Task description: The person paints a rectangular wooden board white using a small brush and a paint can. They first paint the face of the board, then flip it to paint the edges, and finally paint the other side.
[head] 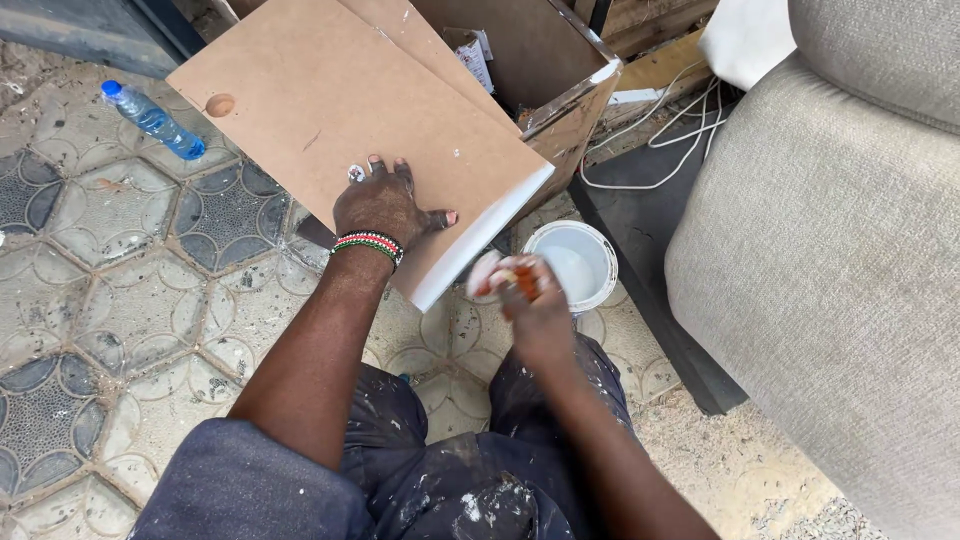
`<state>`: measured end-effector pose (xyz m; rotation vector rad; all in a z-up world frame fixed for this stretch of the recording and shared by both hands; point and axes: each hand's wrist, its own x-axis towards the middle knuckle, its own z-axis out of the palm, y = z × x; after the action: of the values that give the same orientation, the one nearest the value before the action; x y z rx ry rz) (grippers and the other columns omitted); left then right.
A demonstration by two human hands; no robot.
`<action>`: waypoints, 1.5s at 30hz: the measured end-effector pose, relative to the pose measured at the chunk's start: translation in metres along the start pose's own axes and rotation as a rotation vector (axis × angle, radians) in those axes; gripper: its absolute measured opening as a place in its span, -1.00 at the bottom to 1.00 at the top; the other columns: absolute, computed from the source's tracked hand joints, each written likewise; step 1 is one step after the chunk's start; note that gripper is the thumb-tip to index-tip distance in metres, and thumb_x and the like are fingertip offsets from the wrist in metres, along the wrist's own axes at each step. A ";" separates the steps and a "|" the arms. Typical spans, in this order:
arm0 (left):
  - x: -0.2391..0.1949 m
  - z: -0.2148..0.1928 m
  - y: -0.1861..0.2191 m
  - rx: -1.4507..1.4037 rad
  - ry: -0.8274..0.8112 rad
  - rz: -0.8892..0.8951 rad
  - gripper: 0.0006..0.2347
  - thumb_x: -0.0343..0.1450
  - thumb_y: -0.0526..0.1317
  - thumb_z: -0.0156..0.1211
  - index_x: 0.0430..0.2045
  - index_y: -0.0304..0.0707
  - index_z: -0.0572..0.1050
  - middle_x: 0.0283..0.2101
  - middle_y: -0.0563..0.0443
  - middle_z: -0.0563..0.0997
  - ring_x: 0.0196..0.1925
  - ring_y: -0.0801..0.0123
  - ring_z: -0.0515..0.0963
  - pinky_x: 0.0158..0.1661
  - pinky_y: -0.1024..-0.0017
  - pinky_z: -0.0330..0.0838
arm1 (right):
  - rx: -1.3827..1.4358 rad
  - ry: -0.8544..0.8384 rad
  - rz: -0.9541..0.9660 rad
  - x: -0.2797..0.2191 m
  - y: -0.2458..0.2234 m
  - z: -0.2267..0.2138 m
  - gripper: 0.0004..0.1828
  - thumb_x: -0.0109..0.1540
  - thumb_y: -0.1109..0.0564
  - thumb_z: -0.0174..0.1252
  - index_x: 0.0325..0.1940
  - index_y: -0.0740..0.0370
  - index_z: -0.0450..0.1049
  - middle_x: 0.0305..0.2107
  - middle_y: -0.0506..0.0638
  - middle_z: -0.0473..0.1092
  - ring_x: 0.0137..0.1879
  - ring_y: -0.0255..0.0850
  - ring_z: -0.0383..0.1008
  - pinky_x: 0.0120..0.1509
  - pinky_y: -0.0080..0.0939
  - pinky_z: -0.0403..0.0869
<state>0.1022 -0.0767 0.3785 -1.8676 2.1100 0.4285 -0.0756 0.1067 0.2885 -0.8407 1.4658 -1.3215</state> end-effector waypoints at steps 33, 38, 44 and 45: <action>-0.001 0.008 -0.003 0.051 0.063 0.037 -0.06 0.60 0.46 0.20 0.82 -0.16 0.15 0.83 -0.39 0.18 0.80 -0.41 0.23 0.61 -0.28 0.36 | 0.687 0.022 0.318 0.096 0.067 -0.070 -0.71 0.58 0.22 0.01 0.34 0.03 0.51 -0.01 0.08 0.53 -0.03 -0.13 0.60 -0.04 -0.27 0.68; -0.002 0.005 -0.001 0.083 0.063 0.047 -0.04 0.60 0.49 0.19 0.81 -0.20 0.17 0.81 -0.42 0.21 0.78 -0.42 0.26 0.60 -0.28 0.37 | 0.874 -0.095 0.262 0.159 0.088 -0.067 -0.68 0.54 0.29 0.07 0.28 -0.01 0.58 -0.05 0.11 0.62 -0.04 -0.07 0.67 0.01 -0.18 0.75; -0.004 0.002 0.001 0.107 0.044 0.045 -0.03 0.60 0.52 0.12 0.81 -0.21 0.16 0.82 -0.42 0.20 0.77 -0.43 0.27 0.59 -0.30 0.38 | 0.826 -0.103 0.207 0.208 0.098 -0.062 -0.69 0.53 0.29 0.17 0.29 0.00 0.63 -0.04 0.04 0.63 -0.05 -0.13 0.63 0.02 -0.17 0.75; -0.002 0.003 0.000 0.115 0.033 0.044 -0.02 0.60 0.54 0.11 0.82 -0.20 0.15 0.82 -0.42 0.19 0.77 -0.44 0.28 0.58 -0.30 0.39 | 0.809 -0.087 0.188 0.213 0.096 -0.061 -0.69 0.54 0.29 0.16 0.31 0.03 0.63 -0.04 0.05 0.62 -0.05 -0.13 0.61 0.02 -0.18 0.75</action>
<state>0.1023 -0.0733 0.3770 -1.7793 2.1524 0.2816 -0.1890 -0.0548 0.1494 -0.2163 0.7905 -1.5289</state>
